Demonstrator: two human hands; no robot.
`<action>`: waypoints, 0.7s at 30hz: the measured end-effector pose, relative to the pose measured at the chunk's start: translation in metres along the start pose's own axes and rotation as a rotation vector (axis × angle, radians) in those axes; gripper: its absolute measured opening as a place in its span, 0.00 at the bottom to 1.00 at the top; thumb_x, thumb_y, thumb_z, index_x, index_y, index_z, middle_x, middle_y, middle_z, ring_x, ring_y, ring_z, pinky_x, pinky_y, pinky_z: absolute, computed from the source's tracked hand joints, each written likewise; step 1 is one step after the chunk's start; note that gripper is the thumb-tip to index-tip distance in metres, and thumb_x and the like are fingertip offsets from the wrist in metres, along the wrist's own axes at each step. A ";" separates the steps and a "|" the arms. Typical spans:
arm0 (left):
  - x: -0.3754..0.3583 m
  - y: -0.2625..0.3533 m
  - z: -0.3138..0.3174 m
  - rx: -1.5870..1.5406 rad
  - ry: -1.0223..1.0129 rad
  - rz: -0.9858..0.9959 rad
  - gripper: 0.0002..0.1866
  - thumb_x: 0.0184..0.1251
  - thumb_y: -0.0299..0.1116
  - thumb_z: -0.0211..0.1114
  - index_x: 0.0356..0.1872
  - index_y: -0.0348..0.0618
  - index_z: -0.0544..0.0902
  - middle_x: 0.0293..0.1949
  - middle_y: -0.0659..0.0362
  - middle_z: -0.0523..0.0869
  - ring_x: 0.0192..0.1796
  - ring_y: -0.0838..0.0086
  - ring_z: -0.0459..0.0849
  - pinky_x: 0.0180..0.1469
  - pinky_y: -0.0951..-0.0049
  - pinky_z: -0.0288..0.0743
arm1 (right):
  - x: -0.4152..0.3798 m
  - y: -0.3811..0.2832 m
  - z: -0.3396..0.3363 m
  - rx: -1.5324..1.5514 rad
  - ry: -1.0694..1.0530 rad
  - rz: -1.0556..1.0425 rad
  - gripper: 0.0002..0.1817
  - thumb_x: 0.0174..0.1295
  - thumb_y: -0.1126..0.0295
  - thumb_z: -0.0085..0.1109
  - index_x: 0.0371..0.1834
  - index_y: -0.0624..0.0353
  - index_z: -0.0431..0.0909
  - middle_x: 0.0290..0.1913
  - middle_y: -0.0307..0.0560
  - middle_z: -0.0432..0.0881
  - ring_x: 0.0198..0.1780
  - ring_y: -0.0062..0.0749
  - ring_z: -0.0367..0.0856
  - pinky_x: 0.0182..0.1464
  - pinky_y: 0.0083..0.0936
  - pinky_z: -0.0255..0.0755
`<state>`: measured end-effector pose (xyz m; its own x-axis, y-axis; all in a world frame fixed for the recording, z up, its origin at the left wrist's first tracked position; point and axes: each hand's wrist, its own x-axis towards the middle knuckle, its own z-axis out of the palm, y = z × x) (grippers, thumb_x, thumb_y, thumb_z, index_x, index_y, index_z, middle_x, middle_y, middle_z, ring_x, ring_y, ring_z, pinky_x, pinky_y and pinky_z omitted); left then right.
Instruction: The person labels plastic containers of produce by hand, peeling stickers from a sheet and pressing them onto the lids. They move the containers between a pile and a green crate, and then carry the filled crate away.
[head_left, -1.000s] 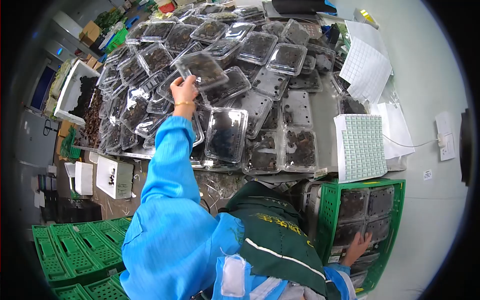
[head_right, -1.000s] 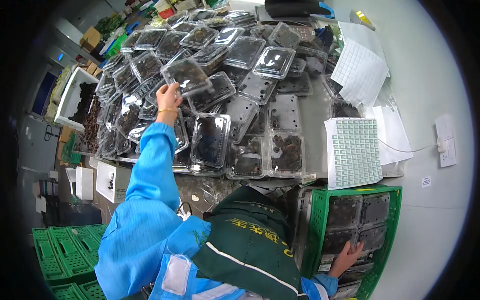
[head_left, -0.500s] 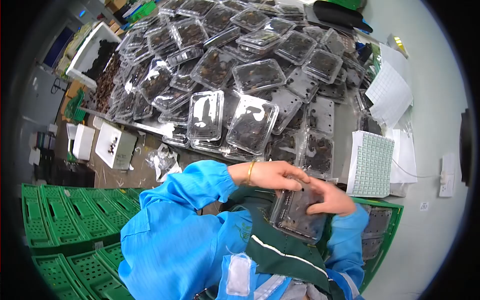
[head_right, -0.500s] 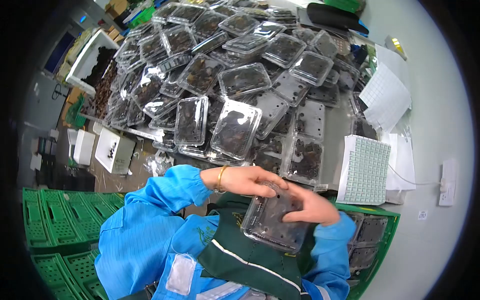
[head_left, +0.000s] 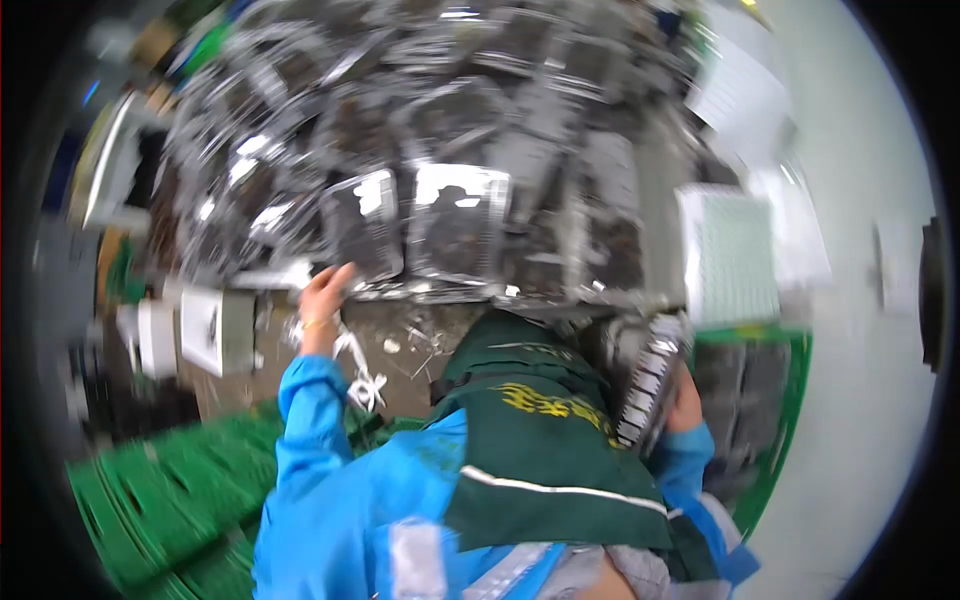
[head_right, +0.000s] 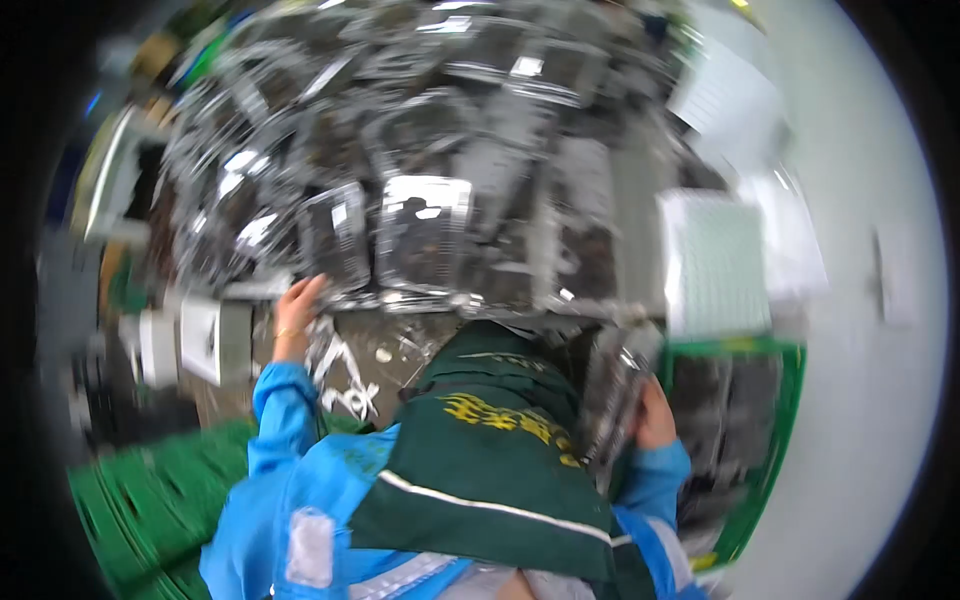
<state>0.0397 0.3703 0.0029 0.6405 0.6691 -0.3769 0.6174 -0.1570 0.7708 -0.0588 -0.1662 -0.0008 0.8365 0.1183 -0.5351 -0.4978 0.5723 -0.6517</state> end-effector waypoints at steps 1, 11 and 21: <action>0.008 -0.006 0.003 -0.035 -0.005 0.011 0.29 0.51 0.49 0.74 0.49 0.38 0.82 0.40 0.62 0.84 0.37 0.78 0.78 0.37 0.79 0.70 | -0.009 0.003 -0.002 0.069 0.040 0.035 0.23 0.72 0.57 0.43 0.63 0.58 0.68 0.53 0.47 0.78 0.51 0.35 0.78 0.57 0.32 0.73; 0.098 -0.030 0.014 -0.517 -0.381 -0.162 0.12 0.58 0.35 0.72 0.40 0.45 0.79 0.27 0.65 0.81 0.27 0.79 0.77 0.26 0.79 0.73 | -0.133 0.078 -0.109 0.293 0.526 -0.182 0.29 0.69 0.53 0.50 0.67 0.59 0.64 0.65 0.42 0.70 0.64 0.27 0.67 0.69 0.25 0.55; 0.036 -0.003 0.002 -0.832 -0.567 -0.257 0.15 0.64 0.42 0.64 0.22 0.48 0.74 0.15 0.68 0.71 0.15 0.83 0.62 0.17 0.82 0.55 | -0.244 0.142 -0.188 0.605 0.754 -0.436 0.25 0.67 0.55 0.54 0.62 0.59 0.69 0.61 0.42 0.74 0.61 0.30 0.71 0.64 0.31 0.64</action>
<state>0.0618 0.3936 -0.0140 0.7879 0.1372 -0.6003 0.3935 0.6376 0.6623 -0.3766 -0.2664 -0.0639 0.4536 -0.6095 -0.6502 0.1815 0.7775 -0.6022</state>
